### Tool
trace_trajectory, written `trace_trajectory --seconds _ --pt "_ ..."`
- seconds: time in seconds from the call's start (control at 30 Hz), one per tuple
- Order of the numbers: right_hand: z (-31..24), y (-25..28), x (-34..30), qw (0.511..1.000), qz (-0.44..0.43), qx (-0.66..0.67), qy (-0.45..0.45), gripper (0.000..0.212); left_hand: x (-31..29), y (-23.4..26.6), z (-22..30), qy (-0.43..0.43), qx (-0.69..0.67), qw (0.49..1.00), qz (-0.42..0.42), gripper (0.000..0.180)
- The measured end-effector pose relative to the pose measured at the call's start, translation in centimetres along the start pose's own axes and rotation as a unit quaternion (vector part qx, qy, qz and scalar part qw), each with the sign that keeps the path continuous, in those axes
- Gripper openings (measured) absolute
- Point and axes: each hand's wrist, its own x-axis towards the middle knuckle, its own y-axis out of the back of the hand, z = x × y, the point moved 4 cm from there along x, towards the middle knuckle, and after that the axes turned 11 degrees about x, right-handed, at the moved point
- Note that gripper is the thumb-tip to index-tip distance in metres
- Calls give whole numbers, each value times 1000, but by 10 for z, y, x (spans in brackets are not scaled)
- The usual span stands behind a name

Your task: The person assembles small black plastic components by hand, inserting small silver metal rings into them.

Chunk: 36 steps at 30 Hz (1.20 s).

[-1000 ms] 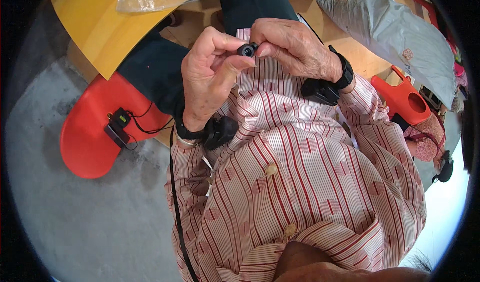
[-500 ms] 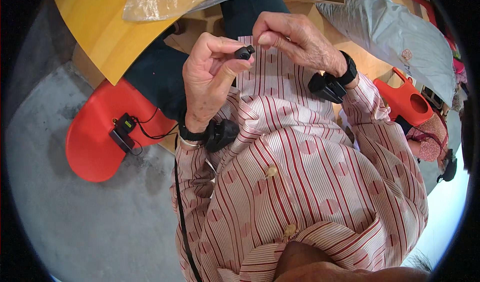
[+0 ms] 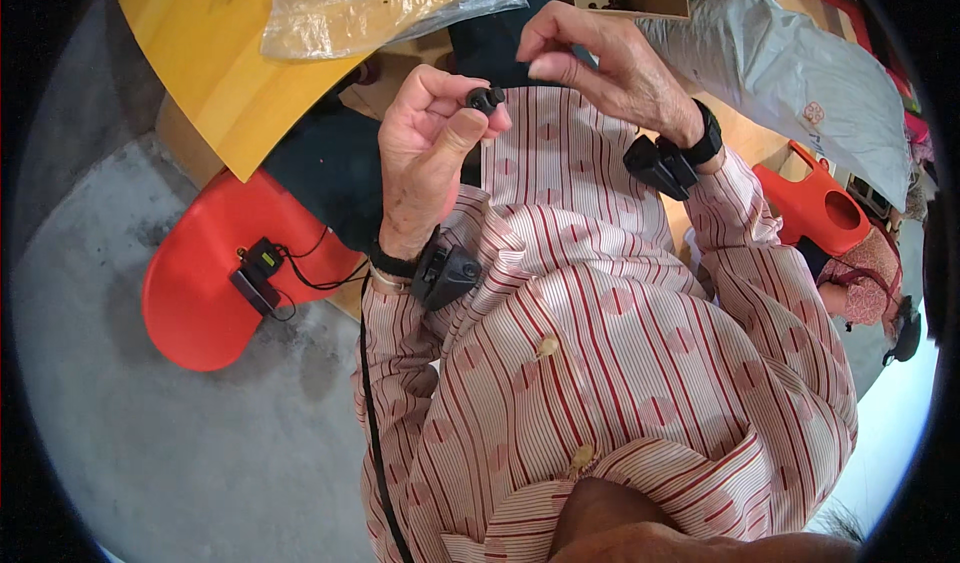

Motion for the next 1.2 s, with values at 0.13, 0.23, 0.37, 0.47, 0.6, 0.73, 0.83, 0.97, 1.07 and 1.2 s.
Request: trace_trajectory --seconds 0.13,0.23,0.37,0.47,0.6,0.73,0.83,0.97,1.07,1.2 --pt "-3 -5 -3 995 -16 95 -13 28 8 -4 -7 47 -24 999 -4 19" --pt "-10 -4 0 997 -24 68 -6 27 15 -6 -3 10 -3 1000 -9 19" --pt "-1 8 -7 998 39 37 15 20 21 -14 4 -14 52 999 7 17" --pt "4 20 -5 998 61 -29 8 16 18 -2 -1 -14 54 998 30 19" --pt "5 40 5 989 99 -111 11 12 22 1 7 -27 48 997 62 20" --pt "-2 57 10 988 114 -100 10 17 29 -7 23 -78 84 991 76 22" --pt "-4 44 14 995 97 22 4 23 34 -13 32 -159 181 967 82 24" --pt "-12 12 12 981 100 164 -7 22 30 -24 45 -218 260 932 124 26" --pt "-32 11 11 986 75 -101 113 32 29 -29 43 -239 302 911 148 23" --pt "-37 -3 7 932 106 -299 175 41 27 -35 39 -163 234 944 168 24"
